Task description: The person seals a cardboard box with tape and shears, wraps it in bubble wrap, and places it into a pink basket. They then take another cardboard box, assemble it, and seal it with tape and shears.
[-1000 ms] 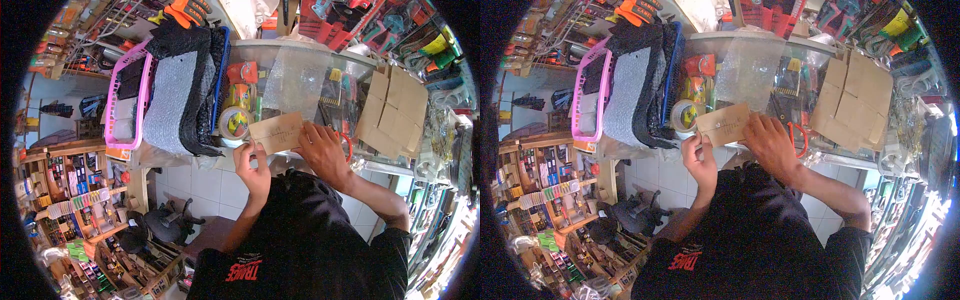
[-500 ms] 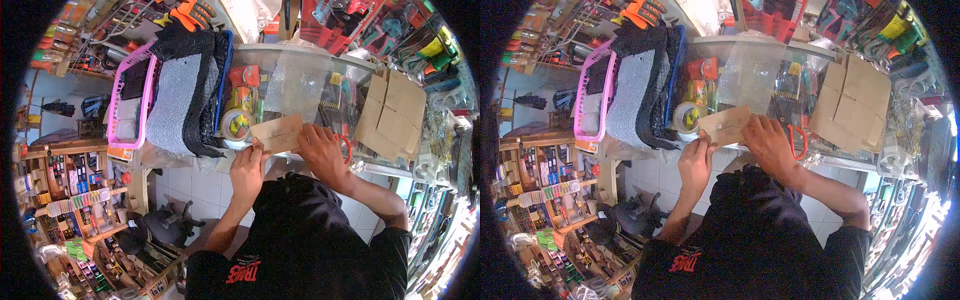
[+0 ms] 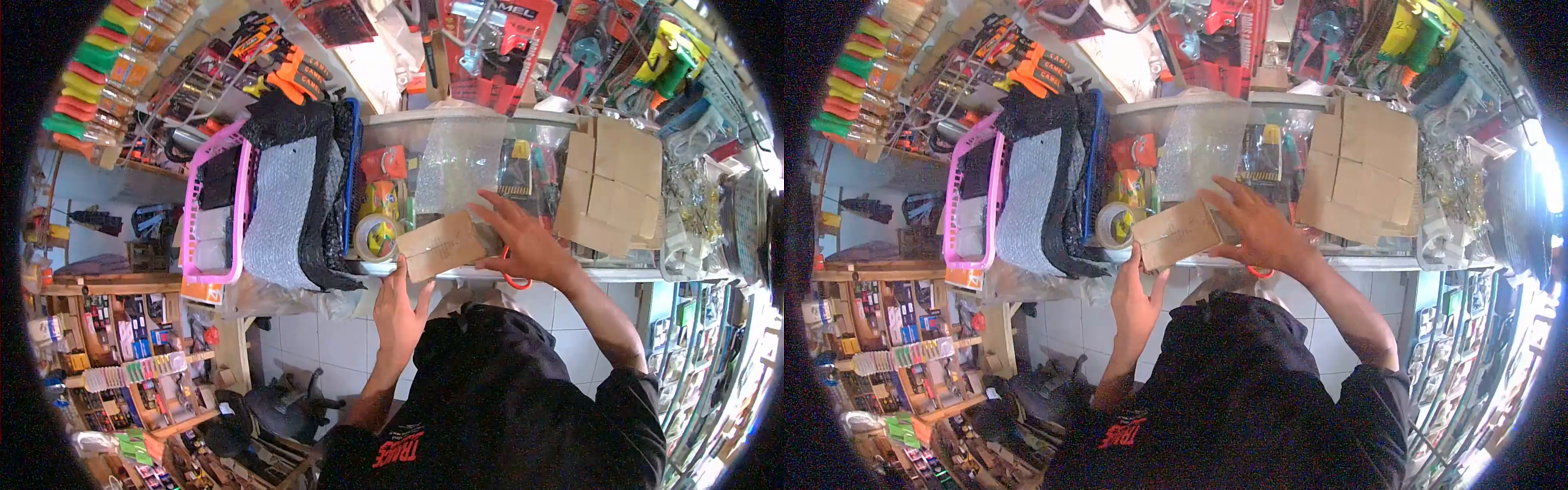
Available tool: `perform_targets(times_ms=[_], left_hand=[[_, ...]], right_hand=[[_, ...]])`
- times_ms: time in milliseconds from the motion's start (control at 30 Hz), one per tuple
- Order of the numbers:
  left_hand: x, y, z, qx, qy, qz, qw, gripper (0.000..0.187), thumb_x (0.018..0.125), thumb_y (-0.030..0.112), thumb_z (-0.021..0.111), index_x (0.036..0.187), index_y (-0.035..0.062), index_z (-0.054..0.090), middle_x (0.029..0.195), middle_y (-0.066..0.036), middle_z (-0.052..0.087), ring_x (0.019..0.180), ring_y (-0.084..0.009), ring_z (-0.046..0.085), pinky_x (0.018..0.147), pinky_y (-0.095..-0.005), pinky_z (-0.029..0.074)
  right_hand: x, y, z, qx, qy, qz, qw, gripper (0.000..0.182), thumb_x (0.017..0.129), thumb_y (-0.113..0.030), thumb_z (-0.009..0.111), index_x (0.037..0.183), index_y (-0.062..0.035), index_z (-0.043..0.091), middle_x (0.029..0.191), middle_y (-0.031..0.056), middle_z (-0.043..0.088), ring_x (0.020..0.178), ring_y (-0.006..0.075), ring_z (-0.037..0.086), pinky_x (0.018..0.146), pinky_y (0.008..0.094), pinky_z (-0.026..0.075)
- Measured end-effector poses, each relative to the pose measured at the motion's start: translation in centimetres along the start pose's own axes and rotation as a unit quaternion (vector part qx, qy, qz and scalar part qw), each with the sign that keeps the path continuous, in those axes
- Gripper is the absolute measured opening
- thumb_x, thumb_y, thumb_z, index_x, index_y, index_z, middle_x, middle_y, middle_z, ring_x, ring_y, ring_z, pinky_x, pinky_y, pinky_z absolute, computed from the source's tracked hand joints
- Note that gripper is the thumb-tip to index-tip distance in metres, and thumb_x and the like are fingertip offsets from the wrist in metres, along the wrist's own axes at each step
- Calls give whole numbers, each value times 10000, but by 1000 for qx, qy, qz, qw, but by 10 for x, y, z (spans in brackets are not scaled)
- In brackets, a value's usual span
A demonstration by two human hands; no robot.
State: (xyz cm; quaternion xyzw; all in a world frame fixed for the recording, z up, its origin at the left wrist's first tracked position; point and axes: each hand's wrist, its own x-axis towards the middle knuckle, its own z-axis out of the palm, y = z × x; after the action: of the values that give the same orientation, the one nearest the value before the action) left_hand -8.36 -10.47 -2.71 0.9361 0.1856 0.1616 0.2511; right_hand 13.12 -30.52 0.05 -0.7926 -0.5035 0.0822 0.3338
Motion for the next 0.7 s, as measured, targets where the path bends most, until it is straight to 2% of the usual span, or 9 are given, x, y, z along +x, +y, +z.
perform_targets(times_ms=[67, 200, 267, 300, 400, 500, 533, 633, 700], left_hand=[[2, -3, 2, -14, 12, 16, 1000, 690, 963, 316, 749, 1486, -49, 485, 1186, -253, 660, 1089, -419, 663, 932, -497, 533], [8, 1, -1, -32, 41, 38, 998, 634, 971, 266, 736, 1456, -61, 492, 1232, -265, 645, 1135, -415, 645, 959, -478, 520], [11, 1, -2, -69, 77, 43, 994, 589, 998, 202, 688, 1480, -51, 463, 1250, -227, 638, 1120, -336, 646, 951, -437, 514], [11, 0, -3, -88, 96, 45, 990, 569, 1011, 170, 665, 1491, -46, 448, 1260, -208, 634, 1113, -296, 646, 947, -416, 512], [3, -3, 7, -299, 138, -34, 944, 463, 1075, 164, 546, 1476, -32, 424, 1337, -183, 590, 1185, -259, 609, 949, -404, 504], [5, -1, 25, -372, 170, -30, 912, 384, 1109, 167, 467, 1442, -18, 417, 1388, -159, 546, 1215, -238, 587, 936, -383, 504], [6, -7, 36, -383, 158, -48, 909, 332, 1096, 147, 497, 1390, -2, 456, 1387, -165, 537, 1243, -247, 572, 956, -376, 502], [20, 1, 51, -329, 101, -25, 938, 343, 1079, 136, 532, 1395, 20, 467, 1411, -164, 514, 1265, -248, 550, 974, -376, 503], [37, 2, 58, -169, 58, 64, 982, 410, 1039, 154, 589, 1415, 20, 498, 1479, -216, 471, 1347, -353, 504, 1073, -498, 446]], right_hand=[[10, 3, 7, -14, -22, -53, 998, 949, 787, -349, 882, 1592, -182, 407, 1648, 224, 324, 1457, 436, 427, 1190, 519, 396], [26, 5, 23, 10, -76, -100, 992, 924, 784, -320, 884, 1586, -240, 430, 1578, 228, 387, 1376, 439, 506, 1135, 510, 461], [28, 6, 23, 55, -80, -116, 988, 900, 778, -308, 888, 1569, -250, 464, 1531, 221, 432, 1331, 435, 545, 1098, 498, 499], [27, 4, 21, 53, -73, -105, 990, 883, 772, -300, 892, 1555, -249, 487, 1505, 217, 449, 1311, 432, 558, 1082, 489, 511], [20, 1, 8, 62, -45, -77, 994, 841, 754, -277, 908, 1514, -242, 549, 1447, 211, 488, 1274, 425, 584, 1053, 469, 534], [17, 4, -7, 88, -5, -41, 995, 823, 736, -258, 924, 1486, -221, 586, 1437, 211, 502, 1281, 420, 581, 1061, 461, 525], [17, 7, -12, 91, 5, -16, 996, 824, 734, -253, 928, 1484, -214, 588, 1436, 210, 505, 1283, 417, 580, 1066, 460, 520], [22, 12, -23, 104, 55, 50, 992, 822, 734, -250, 933, 1480, -196, 594, 1439, 209, 511, 1294, 401, 577, 1085, 452, 501], [27, 18, -29, 95, 93, 75, 988, 817, 737, -252, 933, 1479, -183, 596, 1434, 206, 517, 1302, 382, 573, 1095, 442, 489]])
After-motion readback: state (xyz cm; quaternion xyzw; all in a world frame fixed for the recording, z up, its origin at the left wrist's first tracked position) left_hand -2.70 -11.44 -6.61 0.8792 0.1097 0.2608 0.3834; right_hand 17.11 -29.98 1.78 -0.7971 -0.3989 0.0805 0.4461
